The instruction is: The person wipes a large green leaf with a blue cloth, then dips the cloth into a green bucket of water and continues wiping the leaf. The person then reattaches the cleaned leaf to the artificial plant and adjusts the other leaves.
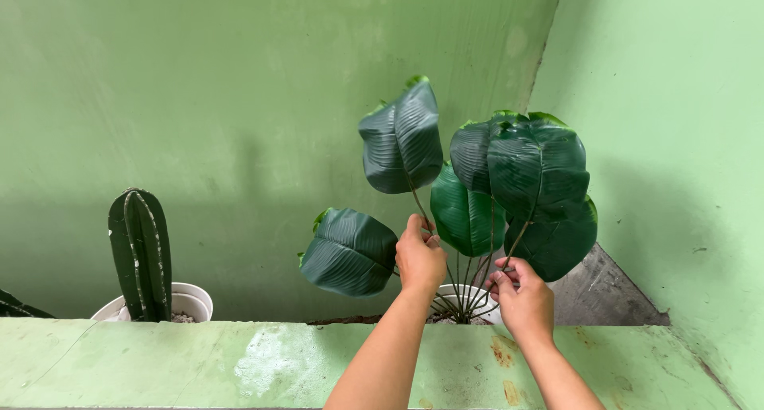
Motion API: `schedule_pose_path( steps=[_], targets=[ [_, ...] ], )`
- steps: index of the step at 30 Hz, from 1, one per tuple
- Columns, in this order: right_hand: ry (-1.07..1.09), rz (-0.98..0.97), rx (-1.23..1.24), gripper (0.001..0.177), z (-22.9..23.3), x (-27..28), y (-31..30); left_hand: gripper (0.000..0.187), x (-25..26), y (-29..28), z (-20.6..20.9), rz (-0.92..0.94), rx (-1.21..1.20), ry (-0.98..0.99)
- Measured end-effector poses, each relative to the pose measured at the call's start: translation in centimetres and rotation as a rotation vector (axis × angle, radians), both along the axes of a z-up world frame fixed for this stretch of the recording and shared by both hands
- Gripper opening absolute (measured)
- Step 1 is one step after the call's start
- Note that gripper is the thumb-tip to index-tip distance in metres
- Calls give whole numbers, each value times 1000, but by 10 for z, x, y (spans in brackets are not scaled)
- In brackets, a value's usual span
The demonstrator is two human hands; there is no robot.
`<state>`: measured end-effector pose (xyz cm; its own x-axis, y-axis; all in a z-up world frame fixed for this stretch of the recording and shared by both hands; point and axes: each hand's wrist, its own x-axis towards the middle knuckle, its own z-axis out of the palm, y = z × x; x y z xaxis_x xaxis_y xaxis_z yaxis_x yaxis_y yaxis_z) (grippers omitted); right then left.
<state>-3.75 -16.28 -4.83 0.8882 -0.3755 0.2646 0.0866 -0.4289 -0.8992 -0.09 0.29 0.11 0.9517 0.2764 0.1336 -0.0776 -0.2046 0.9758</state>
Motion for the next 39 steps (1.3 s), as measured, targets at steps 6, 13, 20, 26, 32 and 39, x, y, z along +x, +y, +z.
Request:
schedule_pose_path(
  steps=[6,13,20,26,32,39],
  targets=[
    [-19,-19,27,17,-1,4,1,13,0,1,4,-31,-155,28],
    [-25,-74,153,16,-4,10,-3,13,0,3,2,-24,-186,53],
    [-21,-132,188,14,-9,10,-19,12,6,4,-6,21,-188,39],
    [37,-174,143,17,-3,7,-18,9,7,5,-6,19,-204,34],
    [35,-152,97,21,5,6,-6,20,4,2,0,-16,-165,68],
    [24,-86,51,24,1,2,-10,14,13,-6,-18,-5,-37,-100]
  ],
)
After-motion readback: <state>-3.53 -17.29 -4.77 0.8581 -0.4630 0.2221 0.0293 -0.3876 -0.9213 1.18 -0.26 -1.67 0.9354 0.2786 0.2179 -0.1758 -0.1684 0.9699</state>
